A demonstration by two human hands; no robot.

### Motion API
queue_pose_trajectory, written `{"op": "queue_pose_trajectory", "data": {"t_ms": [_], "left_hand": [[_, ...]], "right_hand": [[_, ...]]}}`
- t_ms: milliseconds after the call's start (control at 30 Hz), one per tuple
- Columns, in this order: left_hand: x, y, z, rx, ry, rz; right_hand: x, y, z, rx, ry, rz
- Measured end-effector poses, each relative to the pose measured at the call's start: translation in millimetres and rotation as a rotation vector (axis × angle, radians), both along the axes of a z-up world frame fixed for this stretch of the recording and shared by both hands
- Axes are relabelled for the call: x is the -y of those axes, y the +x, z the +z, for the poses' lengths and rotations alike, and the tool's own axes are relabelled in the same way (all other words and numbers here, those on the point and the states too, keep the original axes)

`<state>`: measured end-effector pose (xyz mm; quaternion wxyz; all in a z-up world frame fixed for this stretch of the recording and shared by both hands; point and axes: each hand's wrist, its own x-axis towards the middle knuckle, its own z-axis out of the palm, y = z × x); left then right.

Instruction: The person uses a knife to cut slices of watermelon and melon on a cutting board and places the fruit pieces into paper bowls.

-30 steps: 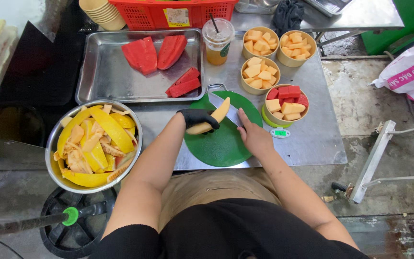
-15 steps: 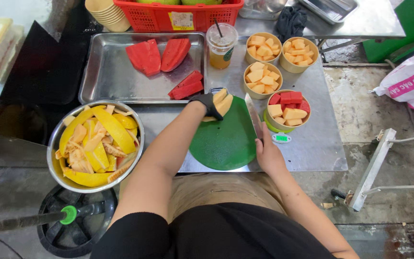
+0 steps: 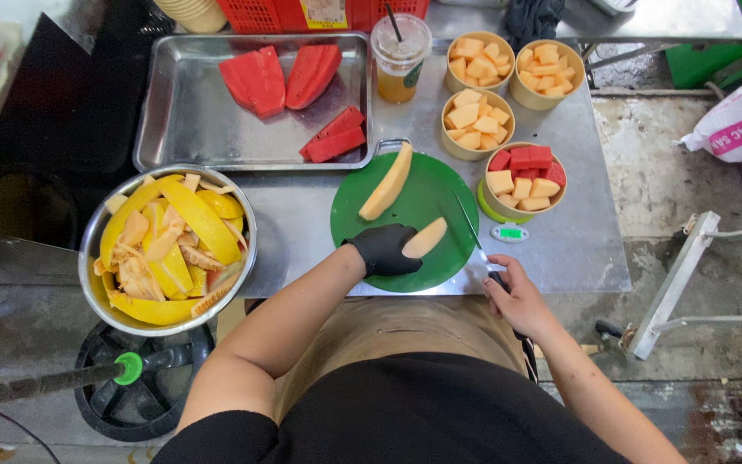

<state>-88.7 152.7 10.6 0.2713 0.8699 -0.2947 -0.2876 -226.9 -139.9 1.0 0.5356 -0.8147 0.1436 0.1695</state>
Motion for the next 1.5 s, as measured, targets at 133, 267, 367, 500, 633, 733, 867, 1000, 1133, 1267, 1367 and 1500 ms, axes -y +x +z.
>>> {"op": "queue_pose_trajectory", "data": {"t_ms": [133, 267, 367, 500, 633, 733, 867, 1000, 1133, 1267, 1367, 1500], "left_hand": [[4, -22, -24, 0.248, -0.032, 0.048], [-12, -40, -22, 0.336, -0.042, 0.203], [-22, -50, -25, 0.296, -0.061, 0.256], [-30, -53, -31, 0.315, -0.132, 0.301], [-33, -60, -34, 0.303, -0.165, 0.35], [-34, -60, -35, 0.296, -0.165, 0.382], [-42, -57, -23, 0.344, -0.089, 0.445], [-3, -48, -12, 0.734, -0.042, 0.363], [52, -28, -29, 0.543, 0.096, 0.14], [57, 6, -40, 0.366, 0.126, 0.11], [67, 32, -21, 0.339, -0.012, 0.093], [145, 82, 15, 0.565, -0.268, 0.007]], "right_hand": [[-6, -5, 34, 0.159, -0.289, 0.269], [-30, -8, 67, 0.465, -0.579, 0.407], [-48, -1, 70, 0.07, -0.734, 0.567], [-57, 0, 71, 0.101, -0.75, 0.574], [-59, -12, 79, 0.267, -0.677, 0.506], [-69, -12, 78, 0.155, -0.707, 0.568], [-54, -13, 75, 0.182, -0.552, 0.546], [-27, -30, 73, 0.394, -0.469, 0.31], [-10, -49, 69, 0.325, -0.451, 0.18], [11, -68, 56, 0.234, -0.507, 0.108], [31, -81, 43, 0.385, -0.447, 0.024], [46, -92, 33, 0.343, -0.389, -0.055]]}}
